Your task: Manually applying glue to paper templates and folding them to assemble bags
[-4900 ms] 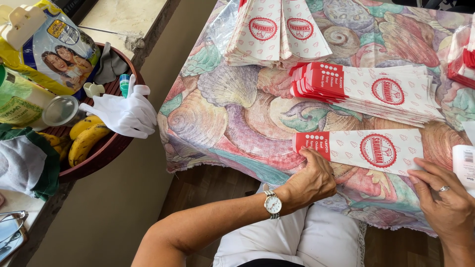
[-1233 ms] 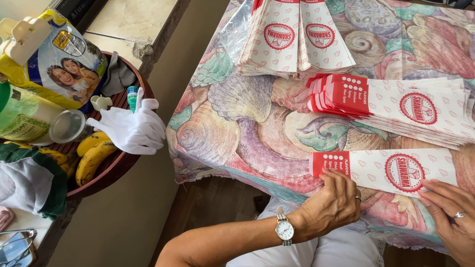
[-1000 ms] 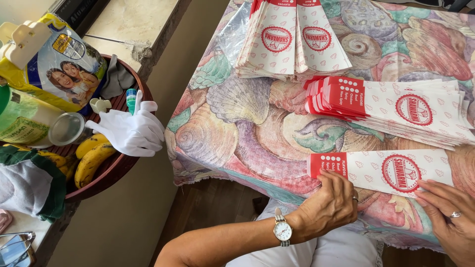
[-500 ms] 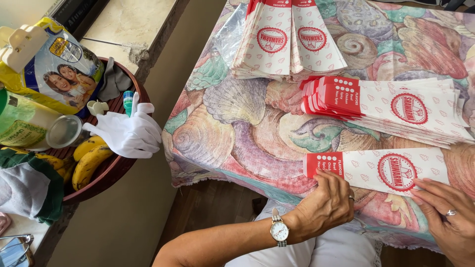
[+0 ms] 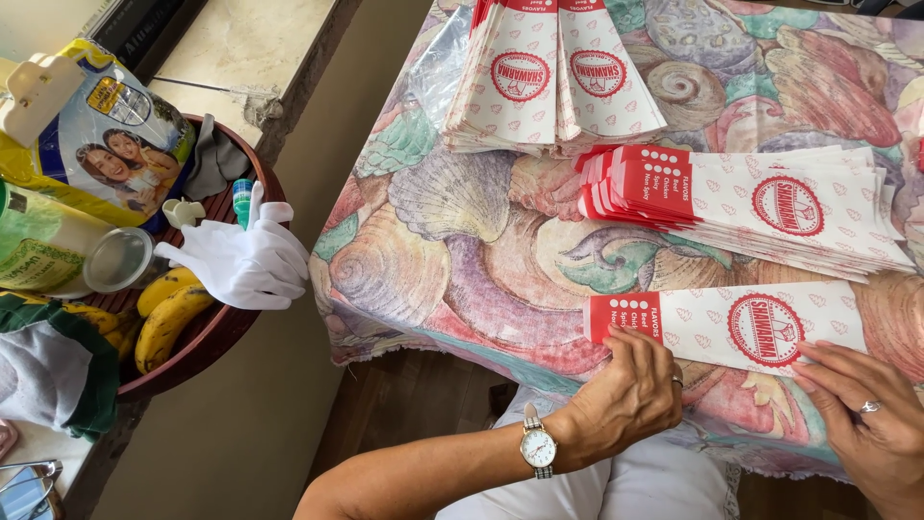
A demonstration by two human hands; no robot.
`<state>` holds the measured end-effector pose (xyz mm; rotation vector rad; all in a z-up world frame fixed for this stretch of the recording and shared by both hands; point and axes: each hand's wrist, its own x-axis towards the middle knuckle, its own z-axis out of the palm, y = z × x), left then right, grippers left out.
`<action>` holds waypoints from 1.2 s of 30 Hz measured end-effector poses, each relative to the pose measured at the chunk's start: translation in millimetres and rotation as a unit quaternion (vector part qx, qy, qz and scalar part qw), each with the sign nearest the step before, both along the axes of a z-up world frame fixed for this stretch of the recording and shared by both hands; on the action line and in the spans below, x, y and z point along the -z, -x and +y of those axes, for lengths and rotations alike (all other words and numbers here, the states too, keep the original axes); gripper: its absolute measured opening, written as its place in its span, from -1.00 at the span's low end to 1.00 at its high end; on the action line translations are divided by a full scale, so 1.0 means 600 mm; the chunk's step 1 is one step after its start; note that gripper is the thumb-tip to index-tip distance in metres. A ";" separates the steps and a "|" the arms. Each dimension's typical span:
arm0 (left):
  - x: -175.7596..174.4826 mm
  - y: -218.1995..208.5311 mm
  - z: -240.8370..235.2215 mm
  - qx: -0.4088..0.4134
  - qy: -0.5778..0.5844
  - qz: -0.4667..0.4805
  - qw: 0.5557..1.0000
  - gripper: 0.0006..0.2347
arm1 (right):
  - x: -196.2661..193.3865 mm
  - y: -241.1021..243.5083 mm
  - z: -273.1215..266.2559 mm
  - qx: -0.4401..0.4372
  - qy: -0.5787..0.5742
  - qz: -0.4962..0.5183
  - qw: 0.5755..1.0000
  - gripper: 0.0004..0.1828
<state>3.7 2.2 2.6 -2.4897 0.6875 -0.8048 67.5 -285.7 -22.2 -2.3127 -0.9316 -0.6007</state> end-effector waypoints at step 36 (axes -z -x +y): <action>-0.013 -0.002 0.000 0.005 -0.043 0.001 0.999 -0.62 | -0.032 0.017 0.016 0.051 0.060 -0.049 0.996 -0.86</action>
